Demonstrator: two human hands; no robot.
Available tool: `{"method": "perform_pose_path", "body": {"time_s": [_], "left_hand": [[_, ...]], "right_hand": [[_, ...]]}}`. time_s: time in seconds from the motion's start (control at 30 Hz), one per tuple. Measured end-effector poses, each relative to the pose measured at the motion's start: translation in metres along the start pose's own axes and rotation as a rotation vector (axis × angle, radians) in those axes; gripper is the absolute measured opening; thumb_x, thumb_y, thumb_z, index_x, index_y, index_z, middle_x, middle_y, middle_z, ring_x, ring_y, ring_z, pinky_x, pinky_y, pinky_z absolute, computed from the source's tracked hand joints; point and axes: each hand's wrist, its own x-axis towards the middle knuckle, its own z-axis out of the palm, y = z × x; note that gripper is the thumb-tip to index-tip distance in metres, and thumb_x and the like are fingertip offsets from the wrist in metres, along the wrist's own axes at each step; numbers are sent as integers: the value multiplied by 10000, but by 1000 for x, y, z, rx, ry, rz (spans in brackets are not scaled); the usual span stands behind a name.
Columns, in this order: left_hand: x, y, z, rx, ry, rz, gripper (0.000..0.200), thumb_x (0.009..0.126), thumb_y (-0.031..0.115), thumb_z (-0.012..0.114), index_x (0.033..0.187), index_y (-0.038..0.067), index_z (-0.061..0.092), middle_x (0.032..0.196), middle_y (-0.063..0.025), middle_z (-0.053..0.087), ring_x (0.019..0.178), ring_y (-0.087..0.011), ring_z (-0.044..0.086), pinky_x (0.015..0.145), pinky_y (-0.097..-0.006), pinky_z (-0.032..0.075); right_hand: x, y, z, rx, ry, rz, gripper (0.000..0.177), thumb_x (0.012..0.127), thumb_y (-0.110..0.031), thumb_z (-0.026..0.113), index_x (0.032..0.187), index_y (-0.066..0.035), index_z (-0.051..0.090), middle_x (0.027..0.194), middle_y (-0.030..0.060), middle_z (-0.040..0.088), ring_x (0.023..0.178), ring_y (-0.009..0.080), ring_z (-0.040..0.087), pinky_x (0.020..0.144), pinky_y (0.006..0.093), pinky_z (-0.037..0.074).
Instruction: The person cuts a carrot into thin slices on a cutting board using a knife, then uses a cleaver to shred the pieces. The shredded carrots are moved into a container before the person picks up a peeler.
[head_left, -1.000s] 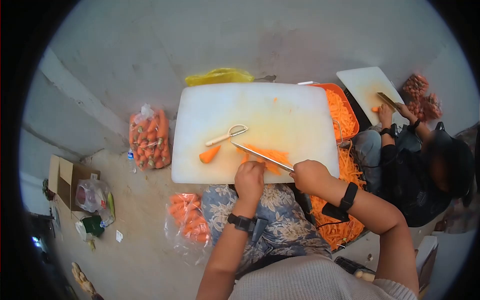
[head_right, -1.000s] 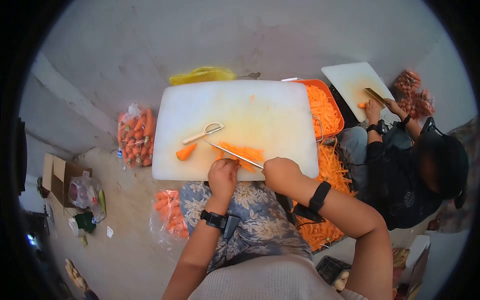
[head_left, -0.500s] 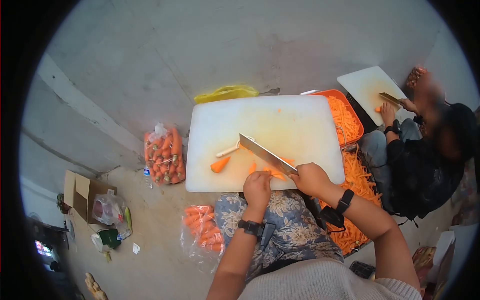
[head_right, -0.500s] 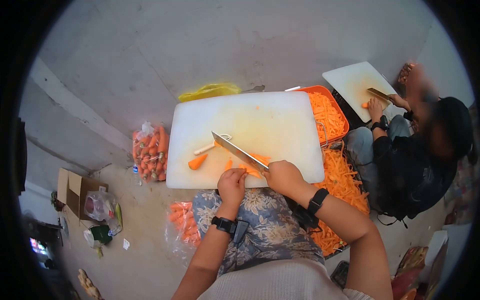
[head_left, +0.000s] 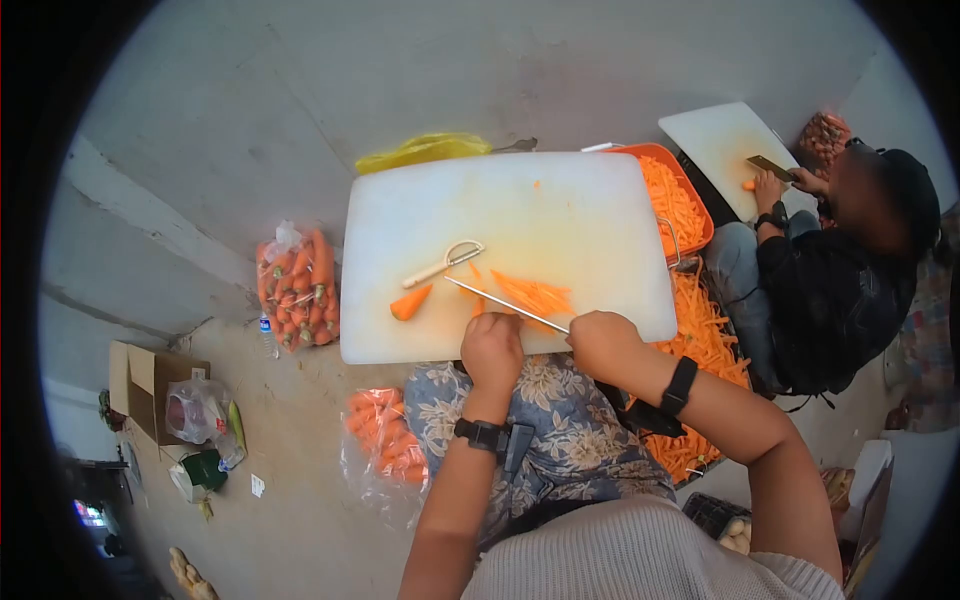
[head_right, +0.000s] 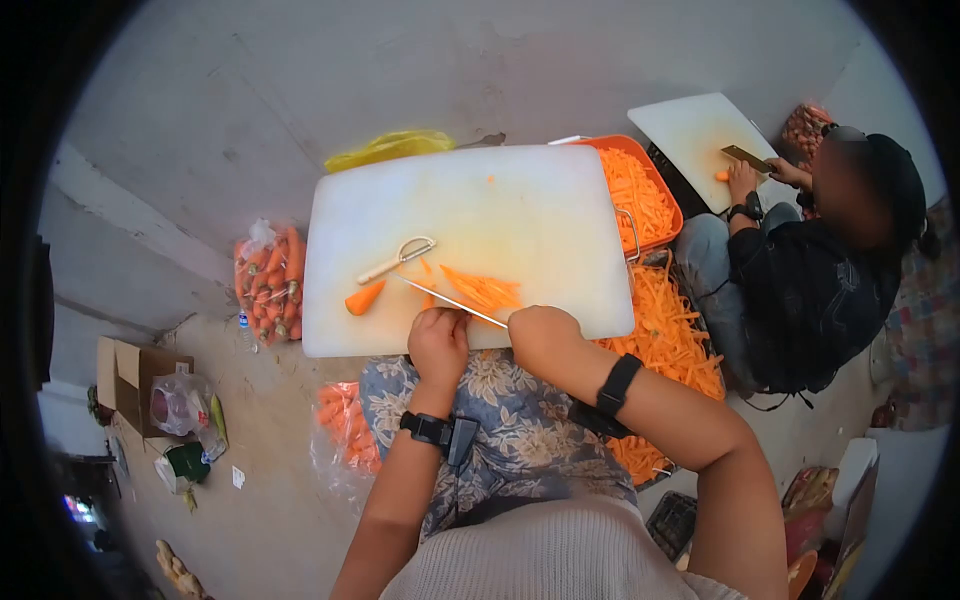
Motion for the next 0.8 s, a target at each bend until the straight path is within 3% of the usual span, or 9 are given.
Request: {"method": "perform_pose_path", "body": {"time_s": [0.1, 0.33, 0.57, 0.7, 0.8], "left_hand": [[0, -1, 2, 26, 19, 2, 58, 739, 63, 664, 790, 75, 689, 785, -97, 622, 780, -310, 591, 704, -416, 492], [-2, -5, 0, -46, 68, 33, 65, 739, 55, 699, 803, 54, 698, 801, -102, 659, 784, -304, 620, 721, -397, 503], [-4, -4, -2, -3, 19, 27, 82, 763, 62, 656, 838, 66, 687, 850, -95, 648, 839, -310, 602, 744, -410, 497], [-4, 0, -2, 41, -16, 1, 89, 761, 69, 650, 842, 71, 686, 853, -93, 639, 833, -309, 595, 736, -408, 495], [0, 2, -3, 22, 2, 10, 82, 751, 55, 669, 830, 68, 689, 820, -111, 645, 792, -322, 602, 726, -419, 490]], "right_hand": [[14, 3, 7, 27, 38, -18, 126, 736, -71, 612, 784, 8, 697, 774, 217, 670, 744, 353, 672, 663, 445, 535], [13, 14, 5, 258, 178, 14, 264, 833, -239, 646, 785, 19, 680, 764, 241, 653, 745, 390, 652, 683, 466, 518], [-11, 3, -9, 96, 61, -4, 249, 845, -231, 644, 780, 6, 685, 764, 221, 659, 736, 372, 657, 678, 450, 522], [-6, 7, -1, 76, 42, -9, 273, 863, -228, 635, 769, 24, 684, 718, 224, 643, 687, 370, 647, 647, 463, 511], [-1, 6, 0, 69, -15, 19, 279, 843, -246, 658, 793, 26, 691, 761, 234, 654, 733, 367, 660, 676, 460, 520]]}}
